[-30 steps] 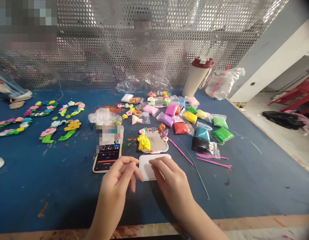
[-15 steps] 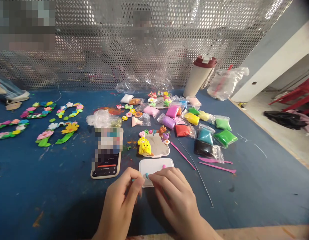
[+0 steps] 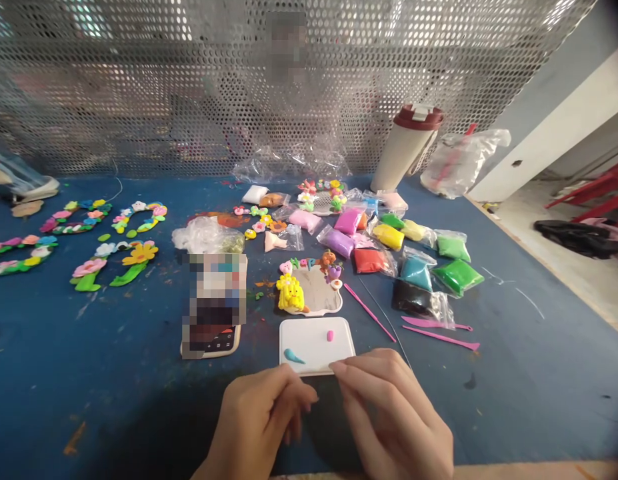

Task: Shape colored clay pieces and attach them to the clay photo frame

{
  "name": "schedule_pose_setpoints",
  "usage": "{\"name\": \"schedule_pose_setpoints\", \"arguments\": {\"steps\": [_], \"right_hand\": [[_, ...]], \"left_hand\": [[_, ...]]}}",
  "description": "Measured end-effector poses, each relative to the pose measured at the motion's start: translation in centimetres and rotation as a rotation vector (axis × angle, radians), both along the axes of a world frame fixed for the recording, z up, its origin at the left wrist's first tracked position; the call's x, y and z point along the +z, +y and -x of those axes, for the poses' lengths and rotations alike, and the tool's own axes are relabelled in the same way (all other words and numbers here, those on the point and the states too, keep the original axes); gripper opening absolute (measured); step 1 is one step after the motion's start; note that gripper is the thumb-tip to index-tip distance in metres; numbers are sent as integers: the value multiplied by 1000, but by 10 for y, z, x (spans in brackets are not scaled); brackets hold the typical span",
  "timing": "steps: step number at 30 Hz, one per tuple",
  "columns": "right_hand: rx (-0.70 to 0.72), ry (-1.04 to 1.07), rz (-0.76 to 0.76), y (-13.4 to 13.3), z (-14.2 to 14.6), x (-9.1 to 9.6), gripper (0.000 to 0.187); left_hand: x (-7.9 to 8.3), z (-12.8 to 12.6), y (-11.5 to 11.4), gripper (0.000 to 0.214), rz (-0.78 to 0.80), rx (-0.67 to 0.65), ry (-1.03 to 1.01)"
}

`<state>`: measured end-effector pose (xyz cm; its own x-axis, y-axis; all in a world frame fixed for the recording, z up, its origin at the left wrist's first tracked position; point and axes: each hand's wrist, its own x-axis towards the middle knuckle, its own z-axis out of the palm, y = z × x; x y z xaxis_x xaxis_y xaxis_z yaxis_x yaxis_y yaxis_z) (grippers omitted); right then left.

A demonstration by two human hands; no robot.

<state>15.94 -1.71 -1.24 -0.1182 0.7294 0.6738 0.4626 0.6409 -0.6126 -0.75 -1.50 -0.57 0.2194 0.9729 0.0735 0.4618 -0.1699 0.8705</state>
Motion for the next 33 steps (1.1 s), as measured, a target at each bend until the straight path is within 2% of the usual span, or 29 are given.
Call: {"name": "schedule_pose_setpoints", "arguments": {"steps": [2, 6, 9, 13, 17, 20, 24, 30, 33], "right_hand": [[6, 0, 5, 1, 1, 1, 43], [6, 6, -9, 2, 2, 3, 41], [0, 13, -4, 3, 1, 3, 41], [8, 12, 20, 3, 2, 2, 39], [118, -37, 37, 6, 5, -1, 38], [170, -37, 69, 10, 5, -2, 40], [145, 11, 107, 11, 1, 0, 30], [64, 65, 80, 8, -2, 1, 22], [15, 153, 142, 8, -1, 0, 20]], "left_hand": [[1, 0, -1, 33, -25, 25, 35], [2, -3, 2, 10, -64, 122, 32], [2, -4, 2, 12, -18, 81, -26], [4, -2, -2, 36, -5, 43, -57], [9, -1, 1, 11, -104, 117, -58], [16, -2, 8, 16, -109, 93, -121], [20, -5, 14, 23, -116, -1, -176], [14, -8, 13, 42, 30, -47, -360], [11, -9, 12, 40, -81, -1, -329]]}}
